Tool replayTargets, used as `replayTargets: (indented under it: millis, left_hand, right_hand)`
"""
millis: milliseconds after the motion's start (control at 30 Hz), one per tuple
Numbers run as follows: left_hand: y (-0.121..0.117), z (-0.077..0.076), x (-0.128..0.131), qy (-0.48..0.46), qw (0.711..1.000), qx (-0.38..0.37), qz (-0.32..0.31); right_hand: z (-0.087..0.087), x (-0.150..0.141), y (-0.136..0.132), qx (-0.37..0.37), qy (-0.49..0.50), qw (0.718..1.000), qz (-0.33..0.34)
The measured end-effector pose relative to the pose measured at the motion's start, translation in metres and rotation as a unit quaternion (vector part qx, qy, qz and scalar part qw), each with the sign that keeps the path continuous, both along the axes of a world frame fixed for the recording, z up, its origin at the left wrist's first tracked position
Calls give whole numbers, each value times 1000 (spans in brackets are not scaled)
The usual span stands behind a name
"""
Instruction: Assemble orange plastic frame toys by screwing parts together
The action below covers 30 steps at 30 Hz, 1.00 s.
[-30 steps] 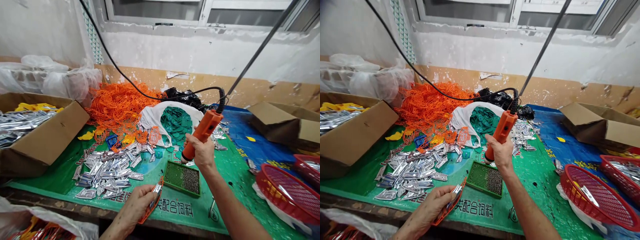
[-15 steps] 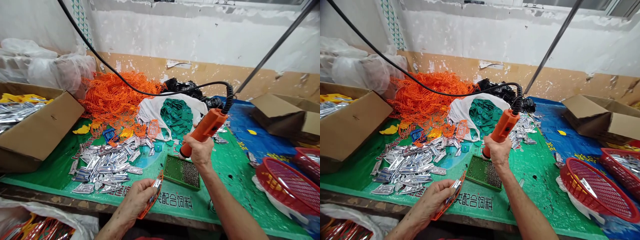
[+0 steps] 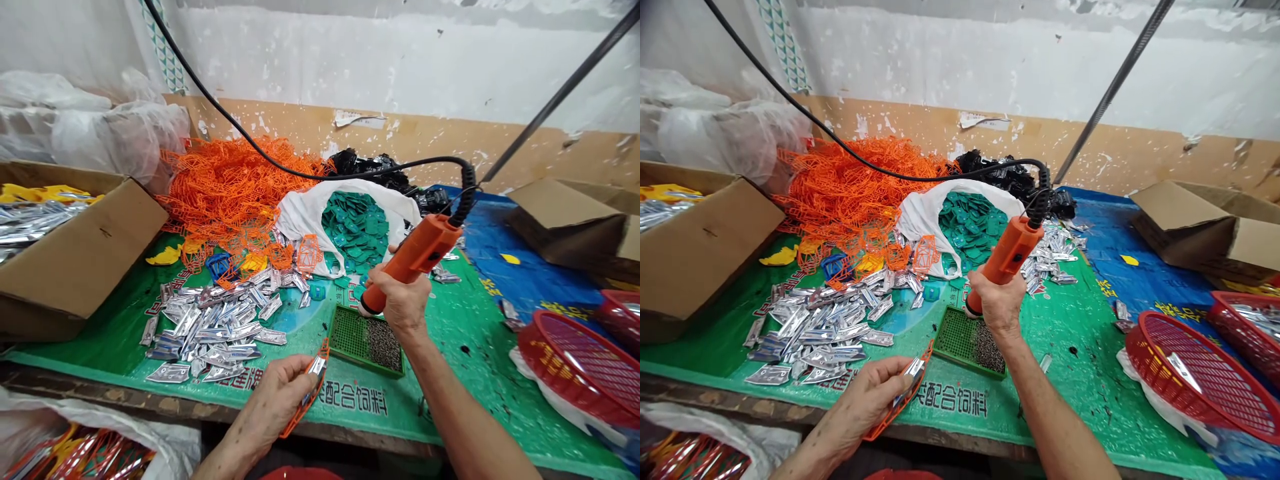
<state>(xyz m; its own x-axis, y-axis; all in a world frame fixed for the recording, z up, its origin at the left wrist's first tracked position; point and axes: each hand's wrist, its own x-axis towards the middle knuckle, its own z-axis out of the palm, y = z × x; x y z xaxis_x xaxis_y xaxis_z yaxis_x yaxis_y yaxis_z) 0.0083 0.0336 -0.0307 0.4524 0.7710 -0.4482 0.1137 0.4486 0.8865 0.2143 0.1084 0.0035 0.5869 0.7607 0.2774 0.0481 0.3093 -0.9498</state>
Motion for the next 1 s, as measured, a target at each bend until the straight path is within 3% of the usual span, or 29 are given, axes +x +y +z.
replayTargets:
  millis: [567, 1000]
  left_hand:
    - [-3, 4, 3, 13, 1000, 15, 12]
    - [-5, 5, 5, -21, 999, -15, 26]
  right_hand:
    - [-1, 1, -1, 5, -7, 1000, 0]
    - [-5, 2, -1, 9, -9, 1000, -4]
